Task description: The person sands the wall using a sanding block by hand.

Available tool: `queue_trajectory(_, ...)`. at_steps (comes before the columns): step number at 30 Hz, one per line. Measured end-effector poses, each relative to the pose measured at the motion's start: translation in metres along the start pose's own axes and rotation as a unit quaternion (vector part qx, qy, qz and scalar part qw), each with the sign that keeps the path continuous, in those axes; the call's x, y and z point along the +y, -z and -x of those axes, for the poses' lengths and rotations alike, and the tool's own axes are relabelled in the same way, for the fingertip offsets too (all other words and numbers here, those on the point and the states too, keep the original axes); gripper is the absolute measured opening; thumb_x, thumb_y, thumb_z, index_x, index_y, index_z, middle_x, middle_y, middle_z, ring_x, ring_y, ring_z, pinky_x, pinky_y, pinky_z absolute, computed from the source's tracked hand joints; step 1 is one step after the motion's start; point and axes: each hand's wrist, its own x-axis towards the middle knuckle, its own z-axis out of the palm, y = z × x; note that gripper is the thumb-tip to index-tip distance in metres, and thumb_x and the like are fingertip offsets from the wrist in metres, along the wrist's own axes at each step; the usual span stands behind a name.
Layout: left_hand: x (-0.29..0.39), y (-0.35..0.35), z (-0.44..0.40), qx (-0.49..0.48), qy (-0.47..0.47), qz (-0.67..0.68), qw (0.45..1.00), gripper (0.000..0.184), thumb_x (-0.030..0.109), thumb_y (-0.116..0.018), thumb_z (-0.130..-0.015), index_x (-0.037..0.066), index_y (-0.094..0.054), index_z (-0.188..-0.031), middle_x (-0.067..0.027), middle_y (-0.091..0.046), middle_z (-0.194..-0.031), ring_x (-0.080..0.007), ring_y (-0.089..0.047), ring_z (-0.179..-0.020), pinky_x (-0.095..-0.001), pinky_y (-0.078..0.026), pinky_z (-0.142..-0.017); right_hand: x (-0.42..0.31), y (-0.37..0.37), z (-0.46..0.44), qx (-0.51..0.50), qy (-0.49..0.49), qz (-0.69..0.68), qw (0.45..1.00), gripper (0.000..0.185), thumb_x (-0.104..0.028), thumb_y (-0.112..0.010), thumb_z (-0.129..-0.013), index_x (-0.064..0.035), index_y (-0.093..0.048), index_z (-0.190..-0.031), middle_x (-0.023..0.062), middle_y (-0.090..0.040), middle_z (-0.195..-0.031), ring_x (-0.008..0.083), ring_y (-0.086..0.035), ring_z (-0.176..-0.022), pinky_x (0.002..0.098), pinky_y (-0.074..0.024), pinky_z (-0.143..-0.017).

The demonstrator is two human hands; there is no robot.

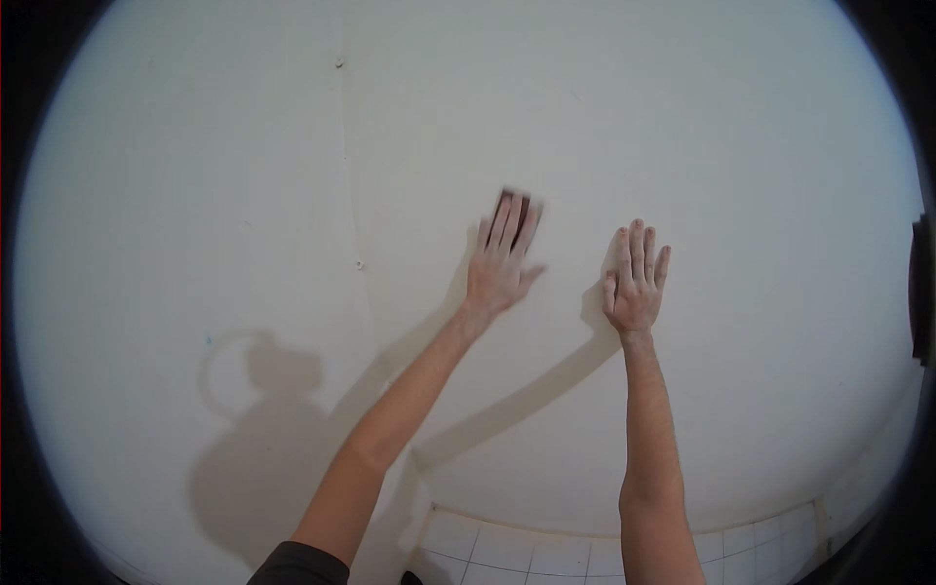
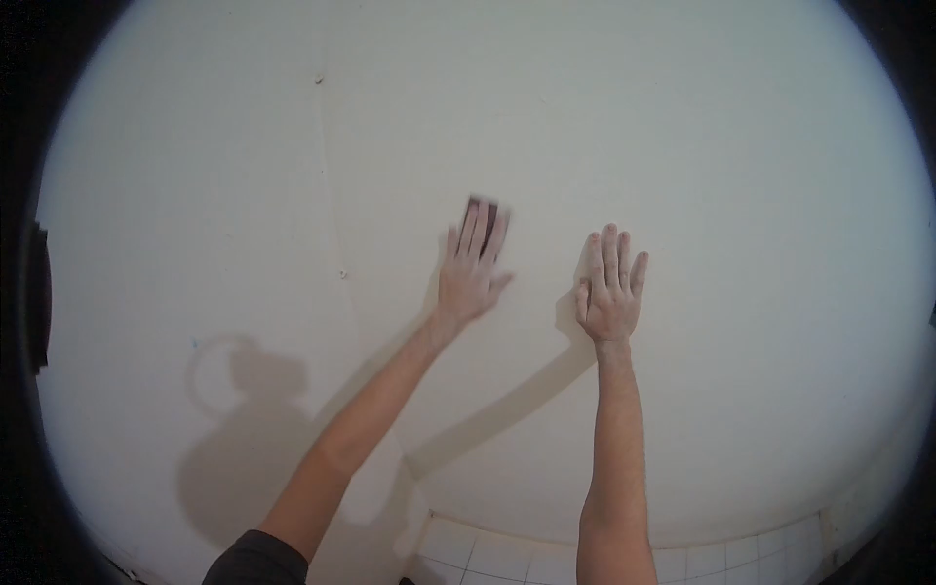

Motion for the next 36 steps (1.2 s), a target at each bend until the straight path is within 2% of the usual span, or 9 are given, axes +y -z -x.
queue_trajectory(6,-0.059,0.035,-0.123,0.167,0.076,-0.105,0.977,0.083,0.043,-0.056,-0.101,0.013,-0.017,-0.168,-0.0141,-0.015,-0.174,-0.0319,-0.014,-0.161,-0.0661,-0.013,-0.125,0.0,0.0,0.0,0.006,-0.003,0.003,1.0,0.068,-0.022,-0.042,-0.093,-0.0102,-0.041,-0.16,0.0104,-0.039,-0.167,0.0295,-0.033,-0.156,0.0579,-0.018,-0.128)
queue_trajectory(10,-0.079,0.03,-0.097,0.196,0.11,-0.068,0.972,0.075,0.04,-0.046,-0.105,0.009,-0.017,-0.167,-0.0147,-0.014,-0.174,-0.0325,-0.012,-0.161,-0.0658,-0.005,-0.125,0.0,0.001,0.001,0.005,-0.002,0.001,1.0,0.069,-0.021,-0.043,-0.091,-0.0104,-0.043,-0.159,0.0096,-0.039,-0.166,0.029,-0.033,-0.155,0.057,-0.0181,-0.128)
queue_trajectory(13,-0.067,0.013,-0.047,0.167,0.095,-0.049,0.98,0.079,0.035,-0.051,-0.102,0.007,-0.017,-0.167,-0.0157,-0.013,-0.174,-0.0341,-0.011,-0.161,-0.0657,-0.005,-0.125,0.001,0.001,-0.001,0.011,-0.002,-0.001,1.0,0.068,-0.02,-0.043,-0.091,-0.0101,-0.044,-0.158,0.0093,-0.04,-0.166,0.029,-0.034,-0.155,0.0565,-0.0177,-0.129)
queue_trajectory(19,-0.014,-0.033,0.107,-0.077,0.101,-0.022,0.992,0.093,0.036,-0.063,-0.093,-0.001,-0.017,-0.165,-0.0272,-0.01,-0.172,-0.0436,-0.01,-0.159,-0.067,-0.006,-0.124,0.0,0.0,-0.001,0.01,-0.008,-0.006,1.0,0.068,-0.021,-0.044,-0.09,-0.01,-0.045,-0.158,0.0088,-0.041,-0.166,0.0288,-0.035,-0.155,0.056,-0.0175,-0.129)
queue_trajectory(21,-0.003,-0.072,0.167,-0.039,0.103,-0.025,0.994,0.088,0.042,-0.062,-0.096,-0.001,-0.024,-0.163,-0.0294,-0.016,-0.17,-0.0463,-0.016,-0.157,-0.0689,-0.012,-0.123,0.001,0.0,-0.002,0.009,-0.007,-0.006,1.0,0.069,-0.021,-0.044,-0.09,-0.0105,-0.045,-0.158,0.0085,-0.04,-0.166,0.0284,-0.035,-0.155,0.0559,-0.0175,-0.129)
queue_trajectory(26,0.035,-0.121,0.258,-0.079,0.169,-0.01,0.982,0.089,0.046,-0.06,-0.098,-0.008,-0.026,-0.16,-0.035,-0.015,-0.167,-0.0529,-0.015,-0.155,-0.0687,-0.009,-0.123,0.0,0.001,-0.003,0.003,-0.01,-0.009,1.0,0.07,-0.02,-0.045,-0.089,-0.0121,-0.044,-0.158,0.0079,-0.039,-0.167,0.0276,-0.035,-0.155,0.0556,-0.0178,-0.129)
queue_trajectory(31,0.041,-0.116,0.25,-0.07,0.189,0.01,0.979,0.092,0.041,-0.062,-0.096,-0.008,-0.02,-0.161,-0.0357,-0.011,-0.168,-0.0539,-0.01,-0.155,-0.0687,-0.007,-0.123,0.0,-0.001,-0.002,0.01,-0.007,-0.009,1.0,0.069,-0.019,-0.044,-0.089,-0.0124,-0.045,-0.158,0.008,-0.041,-0.166,0.0278,-0.035,-0.155,0.0555,-0.0182,-0.129)
queue_trajectory(33,0.027,-0.088,0.207,-0.061,0.176,0.023,0.982,0.098,0.036,-0.066,-0.093,-0.009,-0.013,-0.162,-0.0378,-0.005,-0.167,-0.056,-0.006,-0.155,-0.0713,-0.006,-0.122,0.0,0.001,-0.003,0.012,-0.006,-0.008,1.0,0.069,-0.019,-0.043,-0.09,-0.0123,-0.045,-0.158,0.0081,-0.041,-0.166,0.028,-0.035,-0.155,0.0555,-0.0183,-0.128)
queue_trajectory(36,0.007,-0.053,0.114,0.026,0.171,0.017,0.985,0.094,0.037,-0.065,-0.093,-0.001,-0.017,-0.165,-0.0309,-0.012,-0.17,-0.0495,-0.011,-0.157,-0.0659,-0.012,-0.124,-0.001,0.002,-0.001,0.011,-0.007,-0.009,1.0,0.068,-0.02,-0.043,-0.09,-0.0121,-0.045,-0.158,0.0082,-0.041,-0.166,0.0282,-0.035,-0.155,0.0554,-0.0184,-0.128)
